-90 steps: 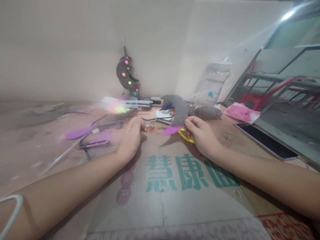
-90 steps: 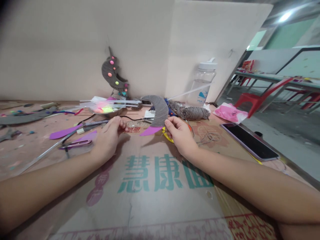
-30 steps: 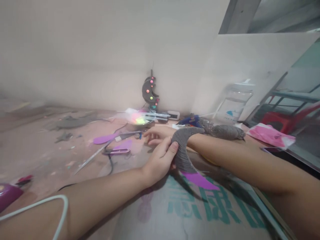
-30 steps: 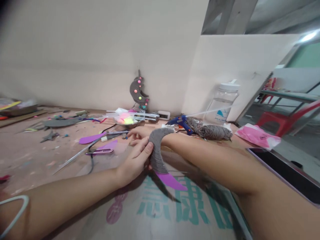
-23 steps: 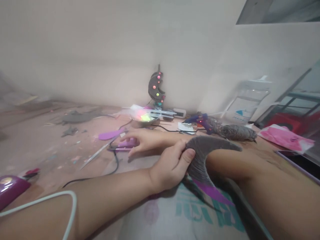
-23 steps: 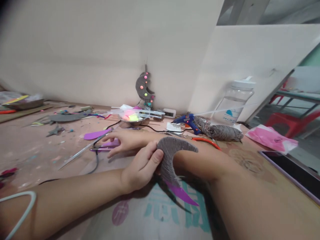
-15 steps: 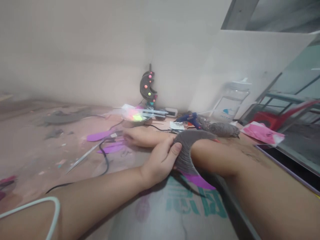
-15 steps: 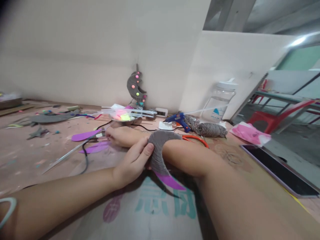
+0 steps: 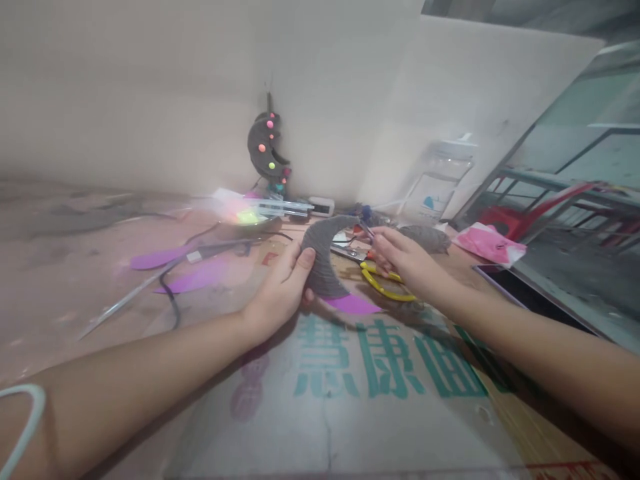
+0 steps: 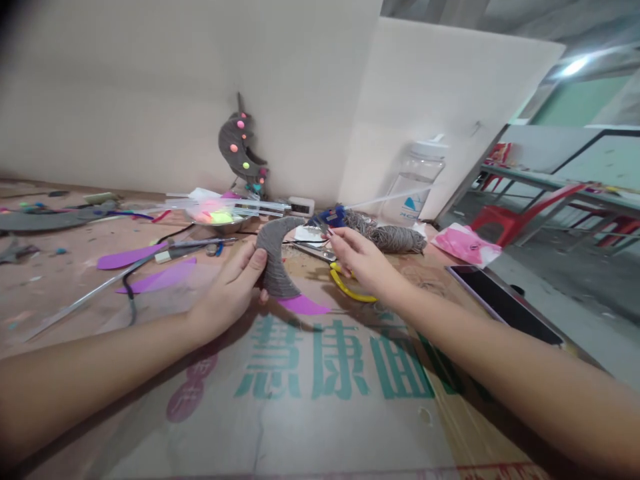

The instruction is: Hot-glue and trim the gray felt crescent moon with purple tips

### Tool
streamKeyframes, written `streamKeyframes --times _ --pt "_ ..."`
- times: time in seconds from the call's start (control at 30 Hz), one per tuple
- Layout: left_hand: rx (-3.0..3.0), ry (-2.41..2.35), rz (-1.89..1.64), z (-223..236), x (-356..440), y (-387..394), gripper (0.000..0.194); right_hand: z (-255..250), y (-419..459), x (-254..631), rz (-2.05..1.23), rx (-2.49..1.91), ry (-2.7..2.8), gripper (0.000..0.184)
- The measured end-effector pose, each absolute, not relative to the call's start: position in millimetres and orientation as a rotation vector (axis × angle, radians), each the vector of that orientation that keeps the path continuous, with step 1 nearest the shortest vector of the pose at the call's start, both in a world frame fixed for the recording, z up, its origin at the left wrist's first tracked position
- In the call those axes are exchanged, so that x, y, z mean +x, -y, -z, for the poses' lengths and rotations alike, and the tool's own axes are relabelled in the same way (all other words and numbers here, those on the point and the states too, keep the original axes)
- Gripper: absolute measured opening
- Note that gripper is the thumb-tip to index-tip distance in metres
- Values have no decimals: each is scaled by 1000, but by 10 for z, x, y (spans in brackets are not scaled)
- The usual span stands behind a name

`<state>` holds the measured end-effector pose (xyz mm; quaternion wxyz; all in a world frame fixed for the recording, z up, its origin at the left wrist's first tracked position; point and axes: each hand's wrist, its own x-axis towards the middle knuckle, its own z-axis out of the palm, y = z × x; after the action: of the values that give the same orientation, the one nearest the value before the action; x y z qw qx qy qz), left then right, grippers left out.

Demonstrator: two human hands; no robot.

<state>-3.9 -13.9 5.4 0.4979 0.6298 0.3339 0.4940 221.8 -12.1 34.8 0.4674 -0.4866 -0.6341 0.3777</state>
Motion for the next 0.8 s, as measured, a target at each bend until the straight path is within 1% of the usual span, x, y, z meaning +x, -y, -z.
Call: streamKeyframes --times 0.1,0.23,0.47,0.6,0.8 --pt "1533 -833 -1193 -65 -36 124 27 -315 389 2335 -599 -1281 1796 33" --pt "1518 -843 -1177 -69 -41 121 27 -301 538 2392 -370 -1183 2045 37" --pt "1536 -876 -1169 -42 -66 122 30 -218 497 2435 105 -1093 2157 29" --pt "1597 -896 -1197 -52 -65 123 31 -176 497 2445 243 -1018 2223 29" --pt "1626 -890 -1223 -49 -65 115 33 -180 499 2431 300 -984 2259 30"
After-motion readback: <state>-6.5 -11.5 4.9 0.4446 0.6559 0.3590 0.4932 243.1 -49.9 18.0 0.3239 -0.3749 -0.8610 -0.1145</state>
